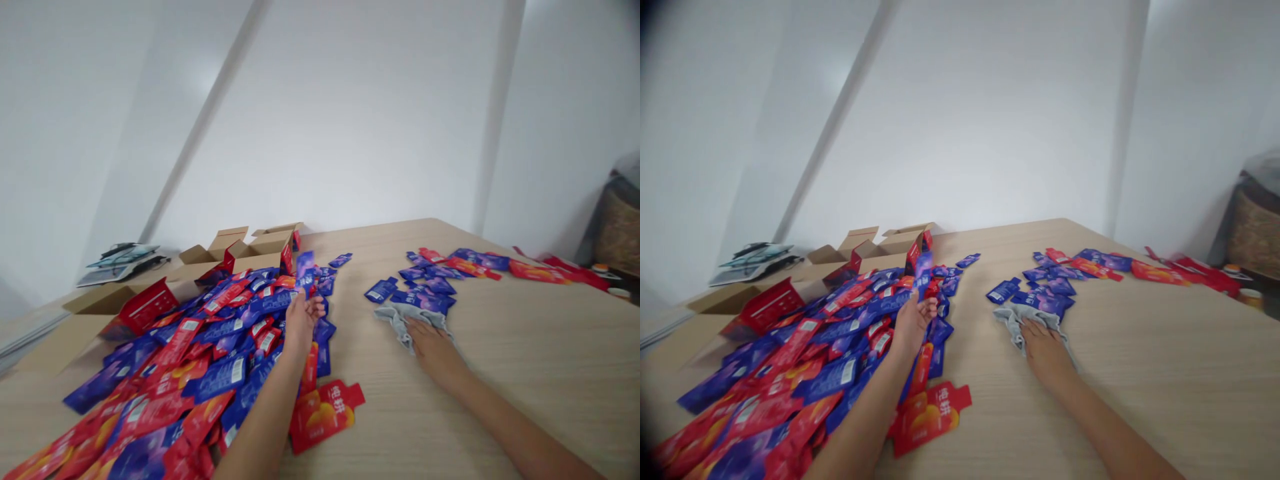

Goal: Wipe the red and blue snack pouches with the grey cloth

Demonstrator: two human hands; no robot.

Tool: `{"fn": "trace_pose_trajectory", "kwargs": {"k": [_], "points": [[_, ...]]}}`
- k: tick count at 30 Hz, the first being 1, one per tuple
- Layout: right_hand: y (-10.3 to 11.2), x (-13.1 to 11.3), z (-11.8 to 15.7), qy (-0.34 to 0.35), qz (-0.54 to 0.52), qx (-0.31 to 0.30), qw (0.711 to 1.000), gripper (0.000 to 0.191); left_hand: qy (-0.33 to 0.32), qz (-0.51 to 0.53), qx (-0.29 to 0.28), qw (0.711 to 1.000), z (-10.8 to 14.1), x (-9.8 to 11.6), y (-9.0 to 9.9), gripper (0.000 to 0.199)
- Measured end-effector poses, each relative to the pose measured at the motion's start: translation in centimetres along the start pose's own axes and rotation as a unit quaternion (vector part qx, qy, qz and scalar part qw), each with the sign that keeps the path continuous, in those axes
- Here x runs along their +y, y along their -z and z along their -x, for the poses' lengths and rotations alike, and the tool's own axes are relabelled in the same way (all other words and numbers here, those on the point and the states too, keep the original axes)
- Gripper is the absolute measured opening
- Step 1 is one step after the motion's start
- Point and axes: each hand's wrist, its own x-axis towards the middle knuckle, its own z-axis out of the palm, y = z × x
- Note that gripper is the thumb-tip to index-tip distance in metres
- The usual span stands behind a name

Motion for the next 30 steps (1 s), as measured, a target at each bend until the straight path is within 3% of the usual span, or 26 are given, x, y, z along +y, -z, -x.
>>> {"fn": "trace_pose_trajectory", "kwargs": {"k": [2,4,7,9,12,14,18,22,24,25,27,29,30], "points": [[0.6,-0.7,-0.2,0.006,-0.015,-0.015,1.000,0.049,0.063,-0.005,-0.014,0.998,-0.3,-1.0,-0.3,0.034],[1.3,-1.4,-0.3,0.021,-0.038,-0.030,0.999,0.048,0.117,-0.060,-0.062,0.989,-0.8,-3.1,-1.5,0.038],[2.2,-2.6,-0.3,0.058,-0.085,-0.050,0.993,0.046,0.076,-0.252,-0.103,0.959,-2.5,-6.3,-4.5,0.050],[2.6,-3.0,-0.2,0.077,-0.100,-0.061,0.990,0.044,-0.013,-0.439,-0.131,0.889,-4.0,-7.8,-6.6,0.052],[2.6,-2.3,-0.3,0.060,-0.084,-0.063,0.993,0.043,-0.132,-0.638,-0.198,0.732,-5.9,-9.1,-8.9,0.052],[2.2,-1.1,-0.7,0.016,-0.063,-0.056,0.996,0.043,-0.155,-0.683,-0.220,0.679,-6.4,-9.8,-9.8,0.049],[1.5,1.7,-1.4,-0.042,-0.048,-0.038,0.997,0.047,-0.144,-0.716,-0.207,0.651,-5.6,-10.4,-10.4,0.031],[1.2,3.1,-1.7,-0.077,-0.090,0.029,0.993,0.047,-0.143,-0.740,-0.194,0.628,-3.2,-9.8,-9.2,0.028],[1.3,3.1,-1.7,-0.107,-0.146,0.096,0.979,0.045,-0.156,-0.735,-0.191,0.631,-1.6,-9.3,-7.9,0.026],[1.5,2.9,-1.7,-0.117,-0.177,0.133,0.968,0.044,-0.155,-0.719,-0.186,0.651,-0.7,-9.1,-7.2,0.024],[2.1,2.0,-1.4,-0.113,-0.226,0.192,0.948,0.045,-0.102,-0.644,-0.172,0.739,0.9,-8.9,-5.7,0.024],[2.8,0.1,-0.9,-0.078,-0.242,0.211,0.944,0.047,0.030,-0.506,-0.169,0.845,2.1,-9.1,-4.6,0.028],[3.0,-1.1,-0.5,-0.050,-0.240,0.200,0.949,0.048,0.100,-0.429,-0.175,0.880,2.6,-9.4,-4.2,0.029]]}}
